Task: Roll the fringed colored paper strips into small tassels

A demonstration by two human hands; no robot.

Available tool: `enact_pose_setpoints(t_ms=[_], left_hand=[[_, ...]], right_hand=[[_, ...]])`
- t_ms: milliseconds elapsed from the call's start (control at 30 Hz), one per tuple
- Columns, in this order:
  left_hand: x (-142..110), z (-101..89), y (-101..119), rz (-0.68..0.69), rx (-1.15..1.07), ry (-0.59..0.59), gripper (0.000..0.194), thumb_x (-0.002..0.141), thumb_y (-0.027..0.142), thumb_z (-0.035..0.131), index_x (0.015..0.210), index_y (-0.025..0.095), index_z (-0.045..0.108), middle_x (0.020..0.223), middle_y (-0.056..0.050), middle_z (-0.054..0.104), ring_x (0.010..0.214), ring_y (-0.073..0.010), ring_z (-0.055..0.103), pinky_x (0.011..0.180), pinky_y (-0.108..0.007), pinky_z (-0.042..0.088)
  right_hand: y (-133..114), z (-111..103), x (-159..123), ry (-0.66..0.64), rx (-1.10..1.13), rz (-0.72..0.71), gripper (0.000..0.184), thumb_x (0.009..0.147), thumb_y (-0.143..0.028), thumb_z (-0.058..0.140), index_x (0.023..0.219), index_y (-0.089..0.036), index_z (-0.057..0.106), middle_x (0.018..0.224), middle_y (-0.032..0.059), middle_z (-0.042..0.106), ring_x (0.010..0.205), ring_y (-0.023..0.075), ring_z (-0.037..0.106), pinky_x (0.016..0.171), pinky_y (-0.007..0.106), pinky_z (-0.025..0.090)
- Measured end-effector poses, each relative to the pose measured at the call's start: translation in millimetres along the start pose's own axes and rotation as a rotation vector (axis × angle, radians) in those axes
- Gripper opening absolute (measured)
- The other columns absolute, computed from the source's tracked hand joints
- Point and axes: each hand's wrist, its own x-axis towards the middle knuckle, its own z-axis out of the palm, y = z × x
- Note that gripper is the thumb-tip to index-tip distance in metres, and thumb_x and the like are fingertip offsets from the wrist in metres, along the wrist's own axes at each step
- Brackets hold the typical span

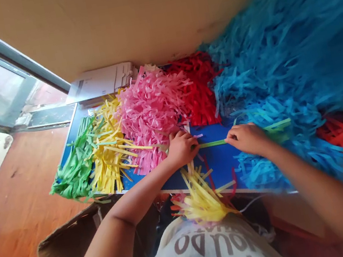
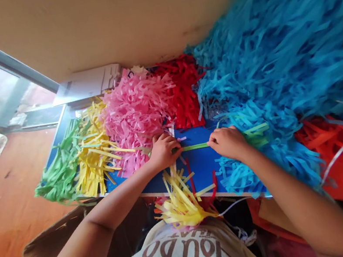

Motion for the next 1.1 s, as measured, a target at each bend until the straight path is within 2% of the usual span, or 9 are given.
enact_pose_setpoints(t_ms=[167, 267, 333, 433, 500, 567, 800, 933, 1100], left_hand=[[2.1, -3.0, 0.6, -0.03, -0.004, -0.044, 0.021, 0.09, 0.038, 0.062, 0.082, 0.022, 0.072, 0.092, -0.006, 0.071, 0.1, -0.0246, 0.056, 0.097, -0.046, 0.032], [3.1, -6.4, 4.9, 0.013, 0.02, -0.043, 0.016, 0.091, 0.035, 0.061, 0.095, 0.026, 0.073, 0.1, -0.006, 0.071, 0.104, -0.0254, 0.054, 0.098, -0.046, 0.031], [2.9, -8.1, 8.3, 0.123, 0.051, -0.04, 0.018, 0.095, 0.033, 0.056, 0.101, 0.03, 0.074, 0.104, -0.004, 0.072, 0.107, -0.0257, 0.053, 0.102, -0.049, 0.026], [2.3, -8.5, 11.4, 0.293, 0.13, -0.031, 0.024, 0.098, 0.029, 0.052, 0.093, 0.03, 0.076, 0.102, -0.002, 0.073, 0.108, -0.0255, 0.053, 0.108, -0.052, 0.02], [2.8, -7.1, 12.0, 0.363, 0.177, -0.002, 0.023, 0.097, 0.028, 0.054, 0.09, 0.028, 0.076, 0.101, -0.002, 0.073, 0.107, -0.0251, 0.053, 0.109, -0.052, 0.021], [3.9, -4.3, 12.7, 0.395, 0.21, 0.023, 0.022, 0.096, 0.026, 0.054, 0.089, 0.026, 0.075, 0.098, -0.004, 0.072, 0.105, -0.0248, 0.053, 0.109, -0.052, 0.022], [4.9, 8.4, 19.5, 0.413, 0.302, 0.053, 0.024, 0.093, 0.022, 0.051, 0.077, 0.02, 0.069, 0.084, -0.006, 0.068, 0.099, -0.0238, 0.055, 0.111, -0.054, 0.025], [7.8, 10.7, 19.5, 0.394, 0.343, 0.059, 0.022, 0.093, 0.022, 0.052, 0.079, 0.019, 0.07, 0.083, -0.006, 0.068, 0.095, -0.0235, 0.056, 0.111, -0.052, 0.026], [10.4, 12.9, 17.0, 0.38, 0.332, 0.097, 0.022, 0.094, 0.022, 0.051, 0.087, 0.019, 0.072, 0.086, -0.006, 0.069, 0.091, -0.0235, 0.058, 0.109, -0.051, 0.028]], right_hand=[[1.2, -3.7, 9.0, -0.068, -0.011, 0.058, 0.02, 0.086, -0.035, 0.061, 0.071, -0.024, 0.068, 0.083, 0.0007, 0.073, 0.073, 0.0174, 0.06, 0.069, 0.033, 0.028], [-4.7, -7.7, 6.6, -0.052, -0.068, 0.086, 0.014, 0.086, -0.035, 0.064, 0.078, -0.024, 0.068, 0.083, 0.001, 0.072, 0.074, 0.0184, 0.059, 0.07, 0.034, 0.027], [-13.2, -9.9, 1.2, 0.045, -0.172, -0.005, 0.009, 0.087, -0.029, 0.063, 0.084, -0.022, 0.068, 0.087, 0.0036, 0.072, 0.082, 0.0207, 0.058, 0.073, 0.036, 0.026], [-28.2, -7.4, -7.2, 0.154, -0.303, -0.299, 0.018, 0.092, -0.018, 0.054, 0.084, -0.02, 0.069, 0.095, 0.0078, 0.071, 0.094, 0.0236, 0.054, 0.081, 0.04, 0.025], [-35.6, -1.8, -9.5, 0.178, -0.312, -0.446, 0.025, 0.096, -0.017, 0.049, 0.083, -0.019, 0.07, 0.093, 0.0081, 0.071, 0.094, 0.0229, 0.053, 0.084, 0.041, 0.024], [-39.4, 4.5, -8.6, 0.21, -0.314, -0.497, 0.028, 0.096, -0.016, 0.047, 0.08, -0.018, 0.069, 0.086, 0.0074, 0.07, 0.087, 0.0213, 0.052, 0.083, 0.04, 0.024], [-44.3, 10.8, -3.5, 0.3, -0.362, -0.546, 0.027, 0.089, -0.009, 0.051, 0.07, -0.018, 0.068, 0.071, 0.0063, 0.065, 0.069, 0.0197, 0.05, 0.078, 0.038, 0.024], [-46.2, 12.0, 6.8, 0.231, -0.477, -0.58, 0.027, 0.083, -0.004, 0.05, 0.066, -0.017, 0.067, 0.067, 0.0082, 0.064, 0.065, 0.0192, 0.051, 0.078, 0.039, 0.025], [-48.8, 13.0, 13.1, 0.235, -0.355, -0.439, 0.019, 0.088, -0.022, 0.056, 0.075, -0.016, 0.067, 0.075, 0.0066, 0.068, 0.073, 0.0204, 0.055, 0.078, 0.037, 0.026]])
